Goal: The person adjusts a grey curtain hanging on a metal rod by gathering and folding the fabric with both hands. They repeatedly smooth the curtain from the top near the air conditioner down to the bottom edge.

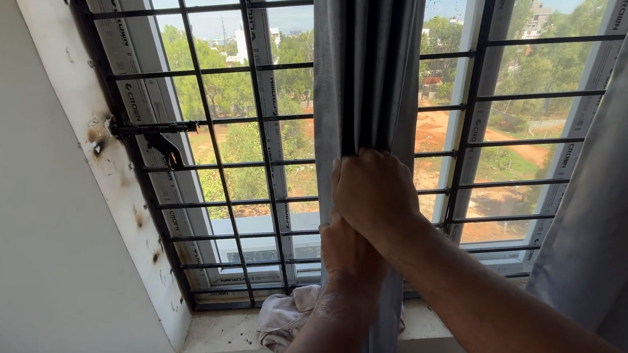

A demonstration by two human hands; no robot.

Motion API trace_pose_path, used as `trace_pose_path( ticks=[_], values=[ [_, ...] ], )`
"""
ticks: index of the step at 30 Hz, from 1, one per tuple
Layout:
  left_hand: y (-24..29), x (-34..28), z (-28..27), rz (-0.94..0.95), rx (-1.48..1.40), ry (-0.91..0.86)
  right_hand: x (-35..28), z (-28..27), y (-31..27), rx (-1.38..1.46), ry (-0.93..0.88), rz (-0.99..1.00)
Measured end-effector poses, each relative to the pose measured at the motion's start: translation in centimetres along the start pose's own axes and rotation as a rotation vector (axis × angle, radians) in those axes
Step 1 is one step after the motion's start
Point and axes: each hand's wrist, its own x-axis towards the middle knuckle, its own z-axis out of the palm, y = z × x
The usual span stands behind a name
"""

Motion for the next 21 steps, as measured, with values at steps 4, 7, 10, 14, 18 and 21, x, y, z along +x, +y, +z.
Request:
trace_pose_path(
  ticks=[4, 7, 10, 14, 18, 21],
  values=[
    [-0.7, 0.3, 2.5, -0.079, -0.162, -0.160, -0.5, -0.4, -0.4, 0.011, -0.029, -0.001],
    [-1.0, -0.3, 4.5, -0.065, -0.273, -0.061, -0.5, -1.0, -0.4, 0.041, -0.104, 0.042],
    [-1.0, -1.3, 5.2, -0.039, -0.185, -0.154, 0.2, -1.8, -0.4, 0.063, -0.100, 0.090],
    [-0.7, -2.5, 6.8, 0.033, -0.178, -0.004, 0.7, -1.1, 0.2, 0.046, -0.033, 0.088],
    [-0.8, -2.9, 7.1, 0.029, -0.179, -0.025, 0.1, -0.2, 0.3, 0.063, -0.211, 0.129],
    [-1.1, -2.9, 6.9, 0.041, -0.125, -0.033, -0.3, -0.2, 0.1, 0.030, -0.215, 0.089]
  ],
)
